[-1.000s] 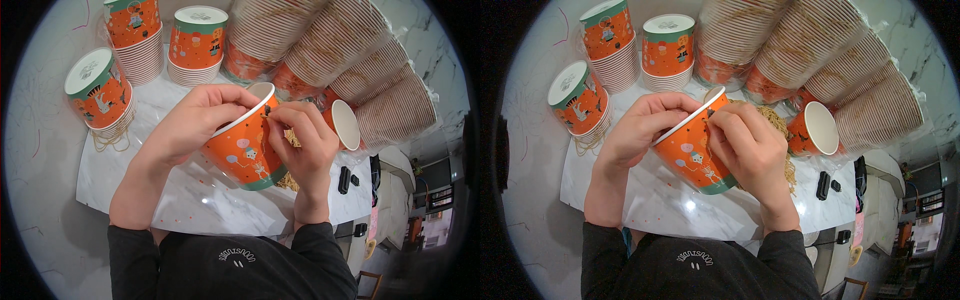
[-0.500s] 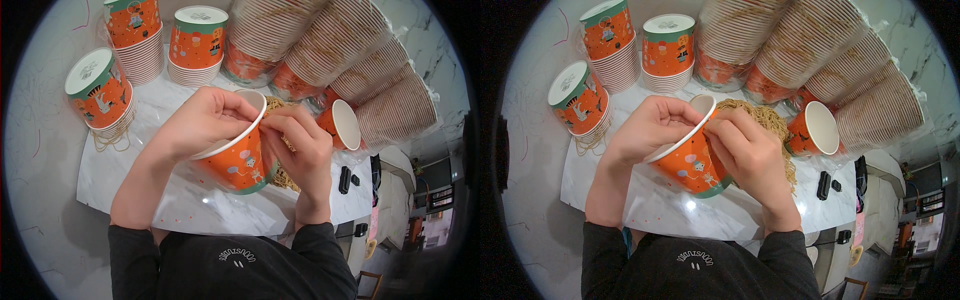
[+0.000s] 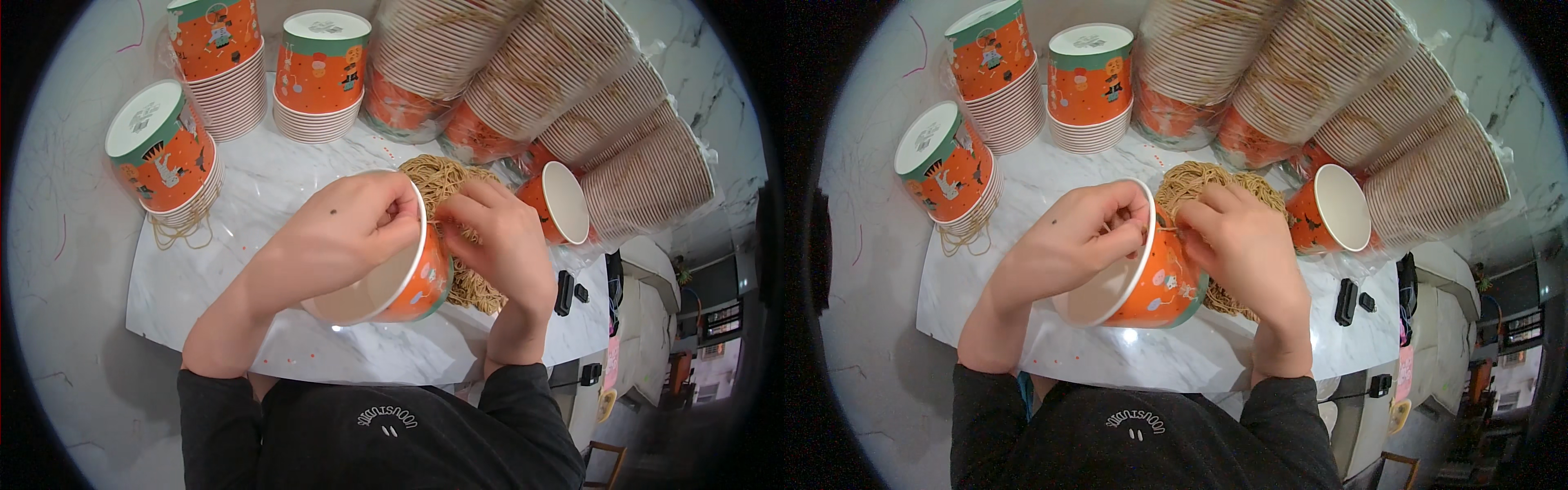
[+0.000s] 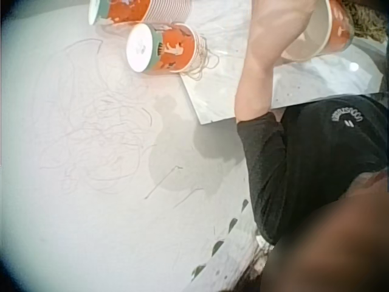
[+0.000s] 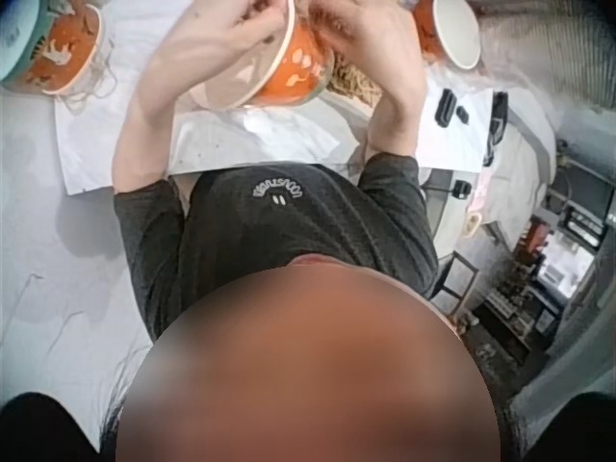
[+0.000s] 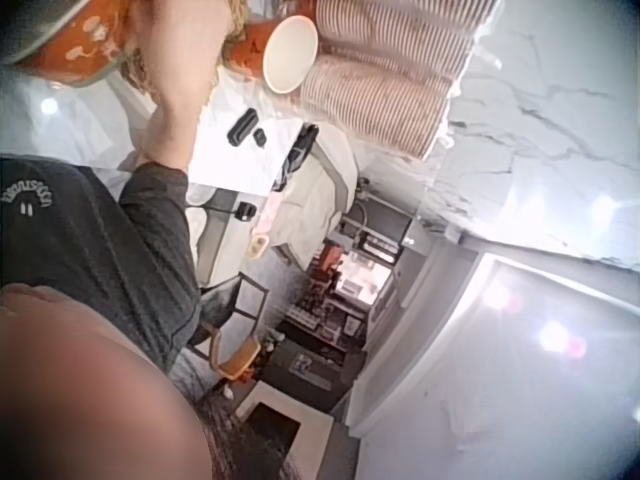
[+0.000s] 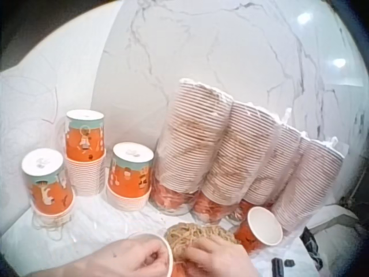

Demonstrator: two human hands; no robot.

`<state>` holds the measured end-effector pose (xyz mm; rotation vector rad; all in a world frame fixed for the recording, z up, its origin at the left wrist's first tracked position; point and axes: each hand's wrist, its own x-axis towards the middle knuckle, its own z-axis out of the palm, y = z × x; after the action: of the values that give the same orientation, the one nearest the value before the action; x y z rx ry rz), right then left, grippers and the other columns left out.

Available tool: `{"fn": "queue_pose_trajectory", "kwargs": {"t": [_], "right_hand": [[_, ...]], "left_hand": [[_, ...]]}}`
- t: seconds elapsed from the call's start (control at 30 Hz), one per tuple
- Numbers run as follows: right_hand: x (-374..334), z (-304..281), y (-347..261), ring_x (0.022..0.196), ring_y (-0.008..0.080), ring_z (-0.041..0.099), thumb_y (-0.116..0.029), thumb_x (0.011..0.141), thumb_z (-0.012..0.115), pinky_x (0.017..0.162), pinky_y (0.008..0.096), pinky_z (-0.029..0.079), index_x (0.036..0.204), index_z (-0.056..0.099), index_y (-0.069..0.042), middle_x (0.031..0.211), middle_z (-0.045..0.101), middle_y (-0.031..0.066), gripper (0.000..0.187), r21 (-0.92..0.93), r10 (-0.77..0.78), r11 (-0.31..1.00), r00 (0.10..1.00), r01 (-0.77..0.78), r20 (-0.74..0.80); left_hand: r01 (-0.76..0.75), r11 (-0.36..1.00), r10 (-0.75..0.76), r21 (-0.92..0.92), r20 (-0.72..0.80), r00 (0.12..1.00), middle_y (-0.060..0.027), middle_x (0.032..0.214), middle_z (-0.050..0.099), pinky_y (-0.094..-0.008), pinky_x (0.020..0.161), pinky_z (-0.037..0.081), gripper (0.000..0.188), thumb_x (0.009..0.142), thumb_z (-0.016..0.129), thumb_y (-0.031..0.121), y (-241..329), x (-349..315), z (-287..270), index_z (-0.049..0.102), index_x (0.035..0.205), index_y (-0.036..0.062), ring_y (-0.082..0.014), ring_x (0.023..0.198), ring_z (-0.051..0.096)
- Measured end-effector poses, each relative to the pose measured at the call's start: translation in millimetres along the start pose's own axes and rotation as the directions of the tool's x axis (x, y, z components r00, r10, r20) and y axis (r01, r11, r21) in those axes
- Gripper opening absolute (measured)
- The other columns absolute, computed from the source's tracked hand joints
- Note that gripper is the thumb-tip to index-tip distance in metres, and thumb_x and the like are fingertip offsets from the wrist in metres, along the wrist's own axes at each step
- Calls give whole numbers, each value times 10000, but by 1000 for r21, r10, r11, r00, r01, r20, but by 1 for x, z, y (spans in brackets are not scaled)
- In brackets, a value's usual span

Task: Secure stacks of paper cups using rubber bands.

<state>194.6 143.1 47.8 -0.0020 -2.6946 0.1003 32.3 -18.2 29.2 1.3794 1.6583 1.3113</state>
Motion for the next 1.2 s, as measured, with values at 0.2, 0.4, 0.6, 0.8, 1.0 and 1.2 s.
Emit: {"fn": "queue_pose_trajectory", "kwargs": {"t": [0.2,0.4,0.6,0.8,1.0,1.2], "right_hand": [[-4,-6,-6,882,92,696,47,949,601,797,257,568,1045,659,61,941,735,61,113,825,451,476,890,-306,70],[-2,-5,-37,970,163,710,-8,872,734,868,298,576,1120,655,29,1038,719,95,263,751,367,629,928,-201,-59],[-2,6,-37,877,217,720,-10,821,775,815,301,583,1067,669,9,954,694,102,268,608,388,756,914,-243,-117],[-6,4,-23,849,242,719,43,810,739,732,325,575,974,699,8,939,711,120,173,523,327,828,932,-202,-158],[5,12,-20,823,284,714,43,810,724,713,339,570,979,704,2,942,717,126,175,495,157,863,985,-100,-76],[9,18,-12,821,292,713,31,814,723,702,347,567,978,702,-5,930,709,130,170,492,64,870,994,-11,-92]], "left_hand": [[-123,966,157,227,-137,978,-102,857,577,-318,709,490,114,925,567,96,9,-7,12,567,938,-16,-170,753,601],[88,957,-69,-276,77,995,-47,957,642,-264,772,527,119,990,553,104,1,-2,8,586,984,-10,-101,856,644],[191,797,-73,-573,222,972,3,987,629,-241,781,541,146,1056,533,150,2,2,5,585,1035,15,-74,920,659],[-90,996,89,-2,-96,991,-21,1025,614,-225,750,534,124,994,598,90,7,-1,4,590,1089,10,-81,924,650],[-190,970,151,-149,-235,960,-56,1033,628,-213,698,515,123,953,614,35,2,-1,12,620,1068,-11,-76,857,642],[-55,998,52,-17,-142,988,-43,918,689,-196,652,513,173,911,656,25,-5,1,-7,673,1068,-46,-43,717,620]]}}
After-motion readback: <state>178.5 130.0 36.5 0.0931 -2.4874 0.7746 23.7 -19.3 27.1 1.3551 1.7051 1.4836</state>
